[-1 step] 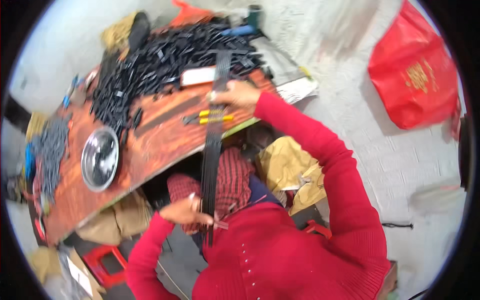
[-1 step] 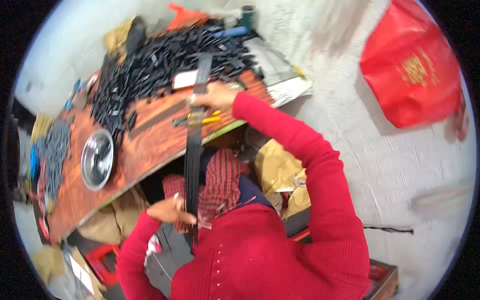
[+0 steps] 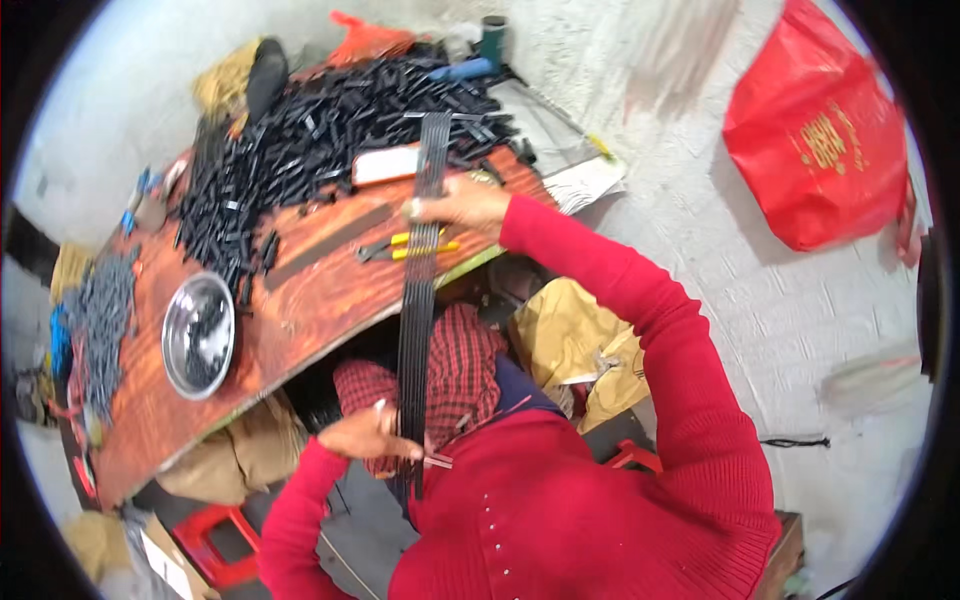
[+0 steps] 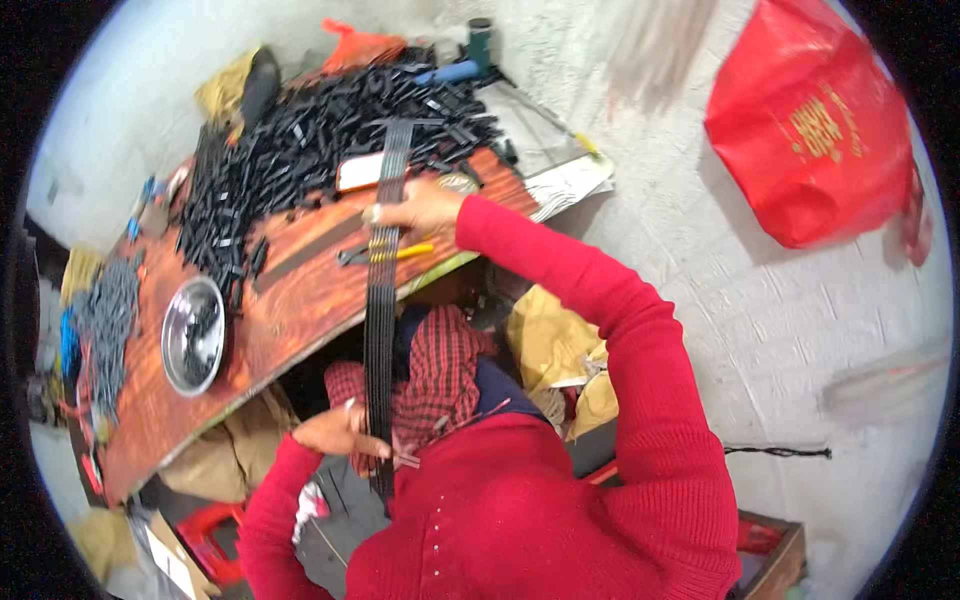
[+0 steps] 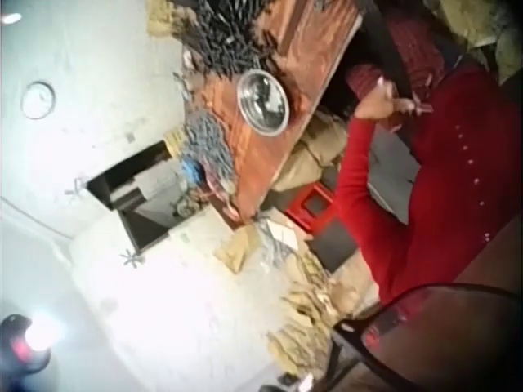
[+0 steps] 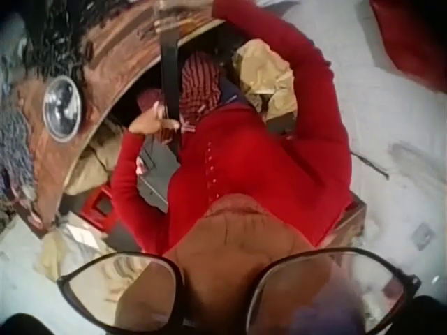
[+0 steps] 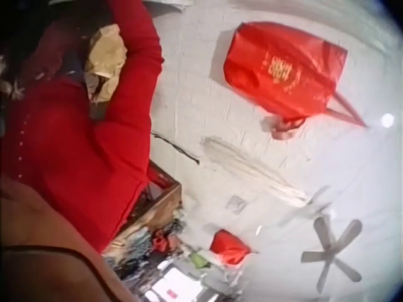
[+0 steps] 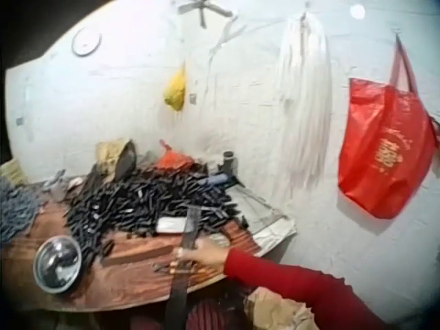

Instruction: Picking up multiple black wires, aligning them, and using pliers to assemble or trim them.

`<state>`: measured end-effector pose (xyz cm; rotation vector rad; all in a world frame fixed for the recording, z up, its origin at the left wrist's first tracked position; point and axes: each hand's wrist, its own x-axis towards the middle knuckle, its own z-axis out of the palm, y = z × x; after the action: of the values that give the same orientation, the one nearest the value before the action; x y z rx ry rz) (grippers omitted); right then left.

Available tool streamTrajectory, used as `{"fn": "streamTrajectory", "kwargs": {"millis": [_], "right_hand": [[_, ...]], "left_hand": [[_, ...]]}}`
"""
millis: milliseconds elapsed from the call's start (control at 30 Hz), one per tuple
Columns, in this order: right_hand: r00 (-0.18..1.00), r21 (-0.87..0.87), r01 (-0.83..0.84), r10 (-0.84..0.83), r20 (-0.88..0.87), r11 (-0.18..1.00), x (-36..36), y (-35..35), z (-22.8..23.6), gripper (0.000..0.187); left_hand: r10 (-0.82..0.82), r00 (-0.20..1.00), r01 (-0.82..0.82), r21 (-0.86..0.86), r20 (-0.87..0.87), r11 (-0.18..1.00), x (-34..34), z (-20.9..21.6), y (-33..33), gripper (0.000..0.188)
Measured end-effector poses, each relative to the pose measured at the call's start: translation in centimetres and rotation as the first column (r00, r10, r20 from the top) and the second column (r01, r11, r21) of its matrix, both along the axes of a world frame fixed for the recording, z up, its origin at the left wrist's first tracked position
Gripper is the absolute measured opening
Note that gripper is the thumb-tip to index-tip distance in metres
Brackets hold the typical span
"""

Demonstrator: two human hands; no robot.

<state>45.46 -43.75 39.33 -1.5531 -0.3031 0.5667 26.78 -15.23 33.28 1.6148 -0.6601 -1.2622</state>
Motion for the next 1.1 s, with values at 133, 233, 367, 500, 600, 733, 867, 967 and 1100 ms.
{"fn": "streamTrajectory", "kwargs": {"millis": [133,233,367,500,600,733,867,967,1100], "right_hand": [[0.997,-0.003,-0.044,0.044,-0.059,0.999,-4.2,-2.2,2.5,0.051],[0.793,-0.403,-0.601,0.578,-0.192,0.690,-4.1,-4.7,2.4,0.042],[0.421,-0.458,-0.781,0.900,0.117,0.425,-10.0,-1.8,2.2,0.035],[0.487,-0.563,-0.219,0.589,0.645,0.797,-14.5,3.5,2.3,0.033],[0.516,-0.687,-0.487,0.812,0.272,0.539,-15.0,6.0,-2.8,0.034],[0.525,-0.109,-0.848,0.794,-0.308,0.518,-17.2,7.7,-7.2,0.030],[0.525,-0.125,-0.842,0.741,-0.420,0.525,-18.5,8.6,-7.8,0.033],[0.518,-0.168,-0.850,0.733,-0.440,0.500,-18.8,8.7,-8.6,0.032],[0.538,-0.214,-0.838,0.693,-0.480,0.502,-18.6,9.1,-9.4,0.027]], "left_hand": [[-0.089,0.967,0.105,0.055,-0.238,0.993,1.3,-0.9,1.5,0.018],[-0.246,0.943,0.271,0.092,-0.223,0.958,2.5,-0.8,2.7,0.017],[-0.324,0.855,0.382,0.070,-0.406,0.922,2.9,-2.5,5.0,0.025],[-0.538,0.739,0.632,0.141,-0.405,0.762,4.6,-0.7,1.8,0.028],[-0.595,0.712,0.681,0.157,-0.373,0.716,5.2,-1.1,-0.3,0.024],[-0.569,0.640,0.696,0.075,-0.516,0.714,5.1,-3.1,-1.1,0.022],[-0.568,0.596,0.728,0.083,-0.567,0.681,4.1,-3.4,-1.4,0.023],[-0.581,0.635,0.710,0.088,-0.509,0.699,3.5,-3.5,-1.6,0.026],[-0.576,0.664,0.695,0.109,-0.477,0.711,3.9,-6.7,-0.7,0.023]]}}
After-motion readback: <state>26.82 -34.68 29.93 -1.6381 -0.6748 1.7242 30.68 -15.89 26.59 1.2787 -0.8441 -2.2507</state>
